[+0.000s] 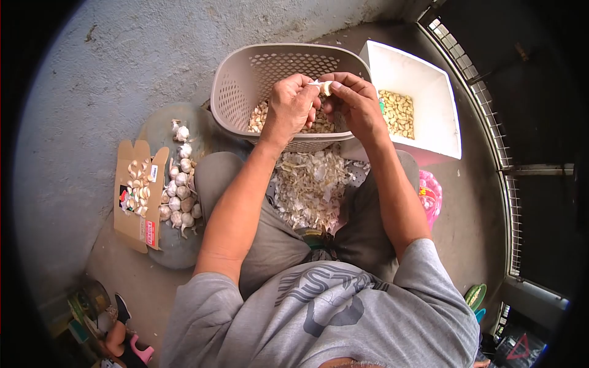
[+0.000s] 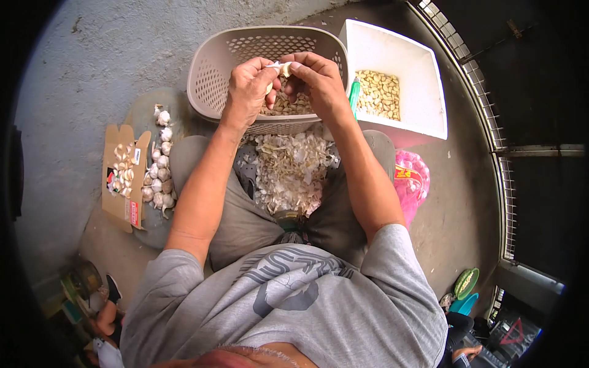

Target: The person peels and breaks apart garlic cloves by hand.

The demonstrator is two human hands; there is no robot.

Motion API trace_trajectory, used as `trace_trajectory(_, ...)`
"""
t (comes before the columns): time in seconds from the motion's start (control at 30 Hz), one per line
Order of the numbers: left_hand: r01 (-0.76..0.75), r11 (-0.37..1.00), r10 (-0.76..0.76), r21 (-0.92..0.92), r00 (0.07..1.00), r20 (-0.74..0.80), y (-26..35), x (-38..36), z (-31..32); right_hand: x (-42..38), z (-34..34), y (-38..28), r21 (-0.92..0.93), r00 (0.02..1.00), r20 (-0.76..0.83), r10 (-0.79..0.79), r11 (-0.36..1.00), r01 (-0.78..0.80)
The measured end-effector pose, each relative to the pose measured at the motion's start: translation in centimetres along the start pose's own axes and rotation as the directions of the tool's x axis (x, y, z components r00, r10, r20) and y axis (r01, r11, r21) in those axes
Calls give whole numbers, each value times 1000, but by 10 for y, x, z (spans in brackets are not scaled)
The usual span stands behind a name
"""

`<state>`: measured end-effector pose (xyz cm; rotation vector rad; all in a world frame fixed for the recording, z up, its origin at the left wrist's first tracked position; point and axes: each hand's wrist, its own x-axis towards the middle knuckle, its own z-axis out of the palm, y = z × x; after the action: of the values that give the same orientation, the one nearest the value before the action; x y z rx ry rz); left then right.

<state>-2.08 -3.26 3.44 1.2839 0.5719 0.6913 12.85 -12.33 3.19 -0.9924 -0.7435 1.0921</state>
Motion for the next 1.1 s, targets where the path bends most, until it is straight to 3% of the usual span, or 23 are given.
trace_trajectory(0.03, -16, 1000, 16, 6, 1000, -10, 0, 1, 0, 1, -2, 1, 41, 1000, 16, 4, 999, -5)
trace_trajectory(0.13, -160, 936, 174, 312, 984, -19, -8, 13, -8, -1, -3, -4, 95, 998, 54, -26, 995, 21)
trace_trajectory(0.23, 2, 941, -123, 338, 933, 337, 9, 4, -20, 0, -12, -8, -41, 999, 33, -19, 999, 20)
trace_trajectory(0.37, 24, 944, -197, 330, 841, 503, 13, -2, -16, 2, -25, -7, -185, 997, 78, 3, 983, 11)
trace_trajectory(0.47, -345, 857, 74, 383, 818, 570, -10, -2, -13, -1, -21, -8, -198, 994, 108, 10, 980, 11)
trace_trajectory(0.5, -301, 788, 6, 537, 876, 482, 6, -8, -7, -2, -19, -9, -244, 997, 79, 6, 970, 14)
trace_trajectory(0.6, -260, 784, 113, 564, 953, 282, 2, -5, -3, -2, -21, -7, -265, 996, 52, -73, 960, 85)
trace_trajectory(0.63, -174, 814, 49, 555, 971, 234, 3, -4, -3, -5, -21, -11, -273, 996, 54, -69, 959, 81)
trace_trajectory(0.73, -220, 868, 145, 446, 970, 196, 5, -10, 0, -18, -12, -19, -240, 999, 45, -19, 970, 29)
trace_trajectory(0.9, -49, 944, -13, 326, 982, 187, 15, -44, 11, -56, -4, -24, -276, 994, 78, 76, 960, -52)
trace_trajectory(1.0, -113, 961, 84, 253, 989, 125, -5, -71, 18, -73, -5, -11, -493, 998, 35, 53, 869, -29)
trace_trajectory(1.1, -139, 947, 118, 289, 989, 89, -12, -88, 18, -84, -7, -3, -514, 996, 89, 11, 857, 36)
